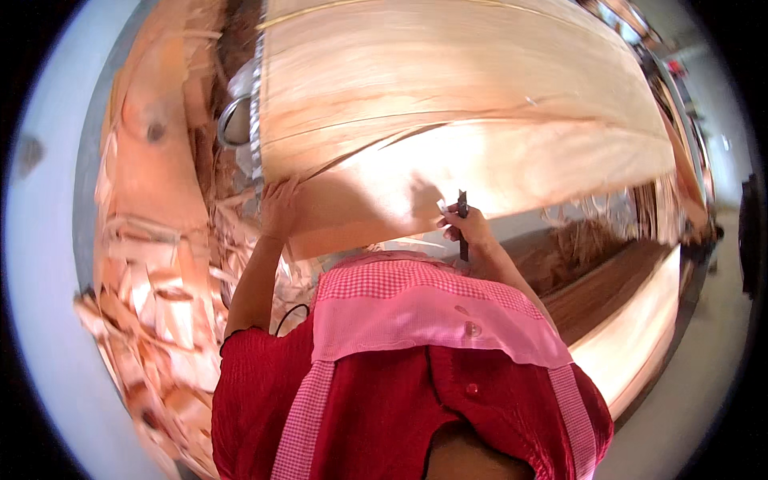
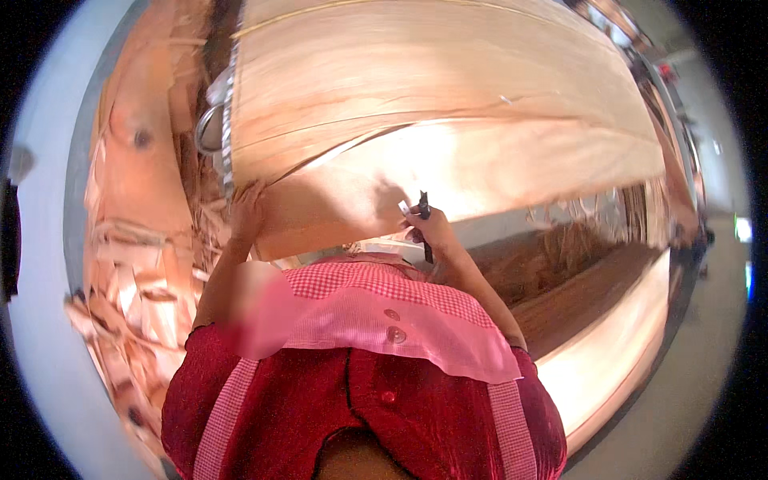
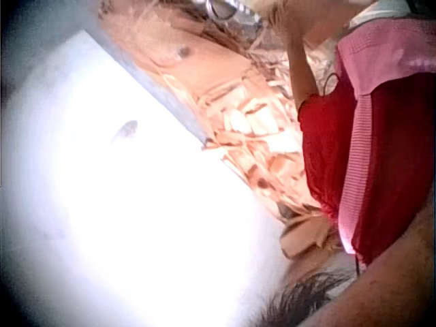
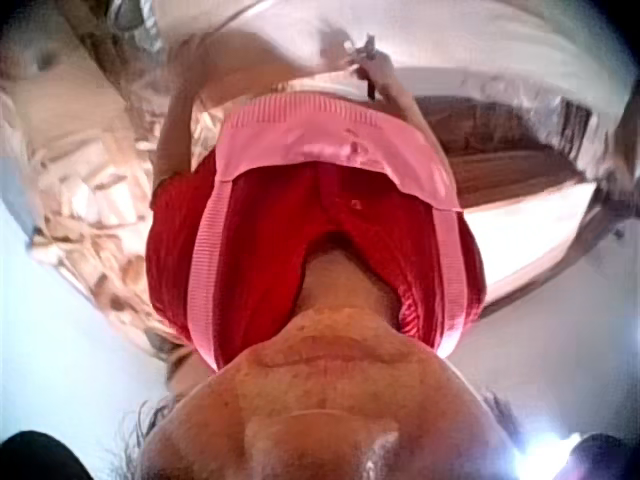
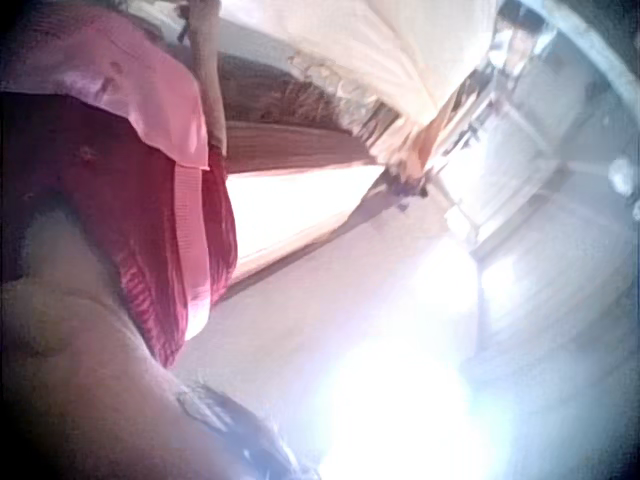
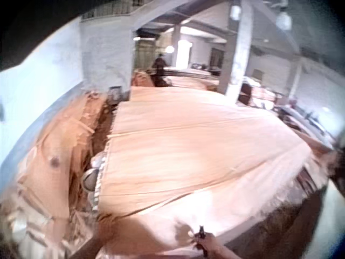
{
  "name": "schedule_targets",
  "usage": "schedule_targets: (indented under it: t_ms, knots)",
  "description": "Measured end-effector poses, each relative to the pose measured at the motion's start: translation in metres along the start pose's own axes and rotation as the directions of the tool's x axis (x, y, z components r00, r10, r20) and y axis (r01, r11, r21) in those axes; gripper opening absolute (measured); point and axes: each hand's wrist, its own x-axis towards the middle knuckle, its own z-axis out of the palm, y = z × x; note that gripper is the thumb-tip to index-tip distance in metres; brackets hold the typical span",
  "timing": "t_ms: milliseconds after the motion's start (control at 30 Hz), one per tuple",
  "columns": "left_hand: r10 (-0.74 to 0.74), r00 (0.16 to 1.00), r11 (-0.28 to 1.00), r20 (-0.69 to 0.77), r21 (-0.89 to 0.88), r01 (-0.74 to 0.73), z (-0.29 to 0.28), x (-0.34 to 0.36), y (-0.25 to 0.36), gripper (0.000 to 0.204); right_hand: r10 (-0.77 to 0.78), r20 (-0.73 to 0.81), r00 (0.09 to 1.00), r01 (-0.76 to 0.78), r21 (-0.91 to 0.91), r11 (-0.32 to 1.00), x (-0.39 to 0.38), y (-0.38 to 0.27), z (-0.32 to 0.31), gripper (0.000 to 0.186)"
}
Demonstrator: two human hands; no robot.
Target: The person applies wood veneer to a larger panel, using a long stick to align the edges and a utility knife to trim excess material. They subsequently use a hand block to press and smooth the veneer onto the surface.
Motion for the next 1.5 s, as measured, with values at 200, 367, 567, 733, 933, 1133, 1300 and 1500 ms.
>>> schedule_targets:
  t_ms: [200, 367, 567, 733, 933, 1133, 1300, 1500]
  knots:
    - [0.367, 0.917, 0.922, -0.159, -0.066, -0.381, 0.004, 0.0, -0.031, 0.025, 0.036, -0.365, 0.93, 0.08, 0.299, 0.951, -0.059, 0.082, 0.045, 0.01]
    - [0.265, 0.96, 0.948, -0.096, -0.157, -0.277, -0.022, 0.01, -0.024, 0.022, 0.198, -0.318, 0.927, -0.044, 0.432, 0.901, -0.103, 0.153, 0.112, 0.012]
    - [0.428, 0.891, 0.852, -0.15, -0.262, -0.454, -0.001, 0.016, -0.042, 0.024, 0.237, -0.366, 0.9, -0.081, 0.395, 0.915, -0.113, 0.164, 0.2, 0.015]
    - [0.56, 0.826, 0.637, -0.062, -0.605, -0.478, 0.003, 0.011, -0.084, 0.036, 0.274, -0.454, 0.847, 0.158, 0.709, 0.687, -0.056, 0.143, 0.282, 0.018]
    - [0.732, 0.68, 0.599, 0.041, -0.514, -0.614, -0.073, 0.086, -0.223, 0.05, 0.308, -0.611, 0.729, 0.361, 0.726, 0.585, -0.035, 0.102, 0.331, 0.014]
    - [0.499, 0.849, 0.866, 0.176, -0.156, -0.476, -0.054, 0.22, -0.311, 0.051, 0.288, -0.667, 0.687, 0.333, 0.642, 0.691, -0.029, 0.066, 0.363, 0.017]
    - [0.49, 0.838, 0.871, 0.24, -0.171, -0.46, -0.025, 0.268, -0.259, 0.052, 0.272, -0.608, 0.746, 0.363, 0.714, 0.599, -0.008, 0.101, 0.349, 0.01]
    - [0.385, 0.883, 0.913, 0.269, 0.031, -0.408, -0.013, 0.364, -0.248, 0.059, 0.285, -0.627, 0.725, 0.379, 0.709, 0.595, 0.0, 0.084, 0.368, 0.006]
